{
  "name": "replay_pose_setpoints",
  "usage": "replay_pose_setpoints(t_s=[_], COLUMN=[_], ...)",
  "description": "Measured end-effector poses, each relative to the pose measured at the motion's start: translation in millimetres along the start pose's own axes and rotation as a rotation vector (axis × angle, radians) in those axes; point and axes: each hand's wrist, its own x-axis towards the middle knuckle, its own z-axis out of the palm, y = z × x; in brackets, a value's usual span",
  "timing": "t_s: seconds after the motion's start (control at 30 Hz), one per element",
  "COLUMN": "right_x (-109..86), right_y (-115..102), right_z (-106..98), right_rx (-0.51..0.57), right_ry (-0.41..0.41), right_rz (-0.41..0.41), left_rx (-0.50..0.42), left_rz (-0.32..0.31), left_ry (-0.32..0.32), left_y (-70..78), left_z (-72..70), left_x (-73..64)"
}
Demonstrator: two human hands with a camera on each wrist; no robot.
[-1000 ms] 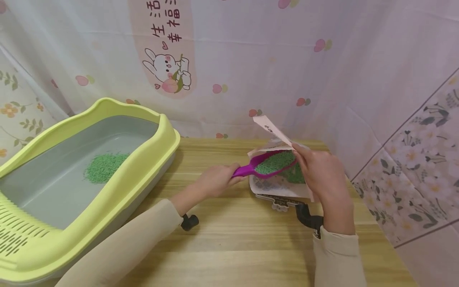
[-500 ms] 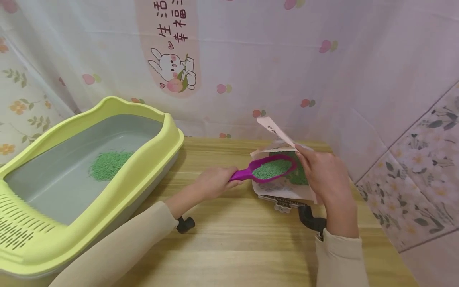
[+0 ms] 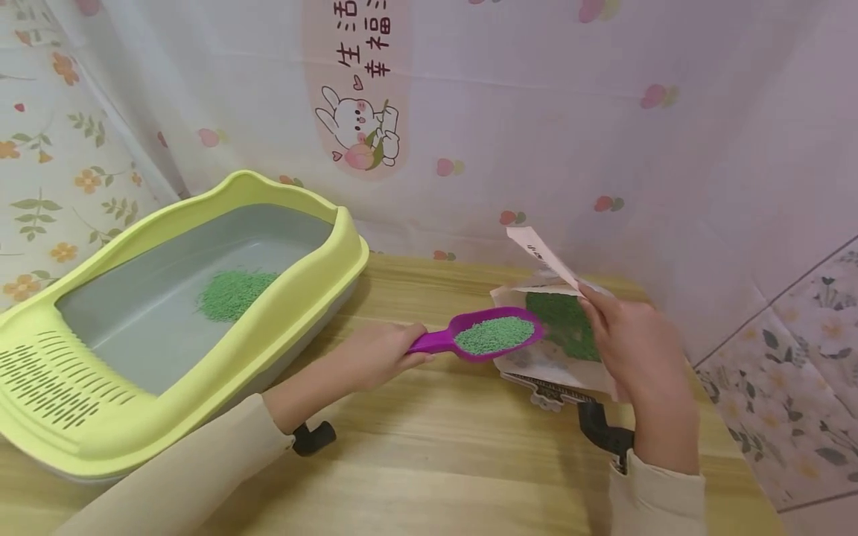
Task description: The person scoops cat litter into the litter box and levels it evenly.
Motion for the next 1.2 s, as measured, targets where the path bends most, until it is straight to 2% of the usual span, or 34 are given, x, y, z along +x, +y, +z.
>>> replay_pose_setpoints(t_s=[0.17, 0.37, 0.53, 0.67, 0.9, 1.03, 1.2], right_x=[-1.4, -2.7, -4.0, -4.0, -2.5, -1.5, 0.4], right_y=[1, -4, -4, -2, -3, -3, -4], right_z=[0, 3, 3, 4, 7, 8, 9], right_rx=[0.005, -0.019, -0.017, -0.02, -0.006, 0.0, 0.007], right_ry=[0.004, 0.018, -0.013, -0.022, -0.014, -0.02, -0.014], right_rz=[0.011, -0.014, -0.003, -0.009, -0.016, -0.014, -0.023], left_rx=[-0.053, -0.051, -0.054, -0.079, -0.093, -0.108, -0.07], left_rz=[-0.054, -0.109, -0.116, -0.122, -0.225, -0.255, -0.27], left_ry=[-0.012, 0.006, 0.021, 0.048, 0.047, 0.042, 0.051], left_y=[-0.8, -5.8, -10.5, -17.3, -34.5, -42.8, -52.2], left_z=[-13.0, -29.9, -50.4, -64.5, -83.9, -95.1, -110.5], left_x=[-21.3, -52.1, -69.9, -81.3, -100.4, -104.3, -108.2])
